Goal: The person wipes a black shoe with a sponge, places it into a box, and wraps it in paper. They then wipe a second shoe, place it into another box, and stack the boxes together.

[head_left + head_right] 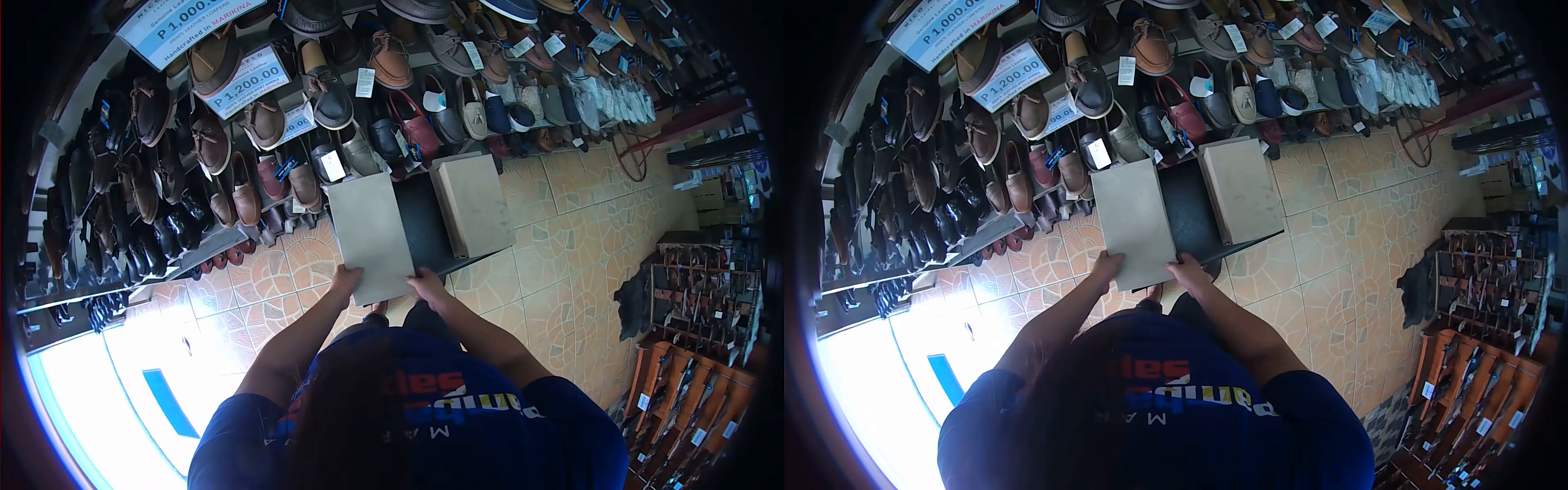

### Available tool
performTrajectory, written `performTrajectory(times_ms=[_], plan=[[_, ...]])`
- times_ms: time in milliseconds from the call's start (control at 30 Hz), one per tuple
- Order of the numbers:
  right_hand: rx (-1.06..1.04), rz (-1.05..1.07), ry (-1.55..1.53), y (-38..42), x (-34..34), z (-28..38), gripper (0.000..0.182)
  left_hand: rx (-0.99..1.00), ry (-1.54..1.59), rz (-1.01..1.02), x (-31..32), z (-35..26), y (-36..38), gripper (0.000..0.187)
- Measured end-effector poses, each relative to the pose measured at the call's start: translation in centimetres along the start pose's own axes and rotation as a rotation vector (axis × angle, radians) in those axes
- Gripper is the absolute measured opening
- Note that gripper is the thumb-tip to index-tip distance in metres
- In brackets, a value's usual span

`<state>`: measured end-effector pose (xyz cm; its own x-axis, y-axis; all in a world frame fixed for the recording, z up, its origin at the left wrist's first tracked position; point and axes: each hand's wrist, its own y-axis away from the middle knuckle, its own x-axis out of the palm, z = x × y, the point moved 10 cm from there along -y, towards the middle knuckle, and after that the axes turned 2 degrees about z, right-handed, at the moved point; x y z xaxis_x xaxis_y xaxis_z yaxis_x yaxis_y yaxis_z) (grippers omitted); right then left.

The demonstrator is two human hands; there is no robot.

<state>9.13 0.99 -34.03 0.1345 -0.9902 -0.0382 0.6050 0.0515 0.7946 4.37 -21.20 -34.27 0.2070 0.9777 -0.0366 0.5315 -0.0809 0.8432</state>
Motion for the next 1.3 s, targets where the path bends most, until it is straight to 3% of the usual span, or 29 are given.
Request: performTrajectory(times_ms=[133,200,267,300,333,400,433,467,567,633,767,800,967,1133,1300], plan=[[-0.105,-0.116,-0.208,4.1,-2.6,5.6,0.032,0.040,-0.089,-0.027,0.2,-5.1,5.0,0.053],[-0.111,0.013,-0.717,7.0,-3.2,9.8,0.030,0.047,0.026,0.164,1.1,-8.6,7.2,0.052],[-0.290,0.192,-0.843,7.1,-6.7,12.9,0.030,0.159,0.047,0.270,1.2,-12.0,7.8,0.055],[-0.398,0.117,-0.814,8.2,-8.7,14.9,0.032,0.266,0.006,0.280,0.9,-13.8,8.0,0.059],[-0.508,0.040,-0.783,9.9,-10.5,17.1,0.034,0.345,0.033,0.138,-0.5,-15.6,8.3,0.051],[-0.617,-0.058,-0.755,11.7,-14.5,18.2,0.035,0.488,-0.297,-0.085,-2.9,-16.1,5.5,0.049],[-0.633,-0.097,-0.765,12.7,-15.9,18.2,0.035,0.555,-0.459,-0.198,-3.6,-15.6,3.5,0.049],[-0.649,-0.136,-0.777,13.9,-17.0,18.1,0.036,0.591,-0.572,-0.315,-4.2,-14.2,1.8,0.060],[-0.633,-0.332,-0.771,16.6,-18.7,16.0,0.039,0.237,-0.467,-0.096,-3.1,-5.4,-4.6,0.076],[-0.593,-0.450,-0.755,18.2,-19.7,13.7,0.040,0.164,-0.510,0.030,-1.1,-2.7,-5.6,0.093],[-0.528,-0.571,-0.700,20.0,-21.6,9.4,0.039,0.084,-0.403,0.025,-0.3,-1.6,-5.9,0.084],[-0.516,-0.592,-0.674,20.6,-22.0,8.9,0.039,0.101,-0.375,0.011,-0.3,-1.7,-6.4,0.073],[-0.524,-0.701,-0.657,23.2,-24.8,7.8,0.035,0.168,-0.211,0.111,-0.6,-1.9,-5.2,0.052],[-0.592,-0.799,-0.755,25.1,-27.8,6.2,0.032,0.276,-0.242,0.199,1.4,-7.7,1.7,0.041],[-0.657,-0.902,-0.801,26.3,-30.2,5.0,0.032,0.438,-0.307,0.353,9.5,-16.8,8.1,0.042]])
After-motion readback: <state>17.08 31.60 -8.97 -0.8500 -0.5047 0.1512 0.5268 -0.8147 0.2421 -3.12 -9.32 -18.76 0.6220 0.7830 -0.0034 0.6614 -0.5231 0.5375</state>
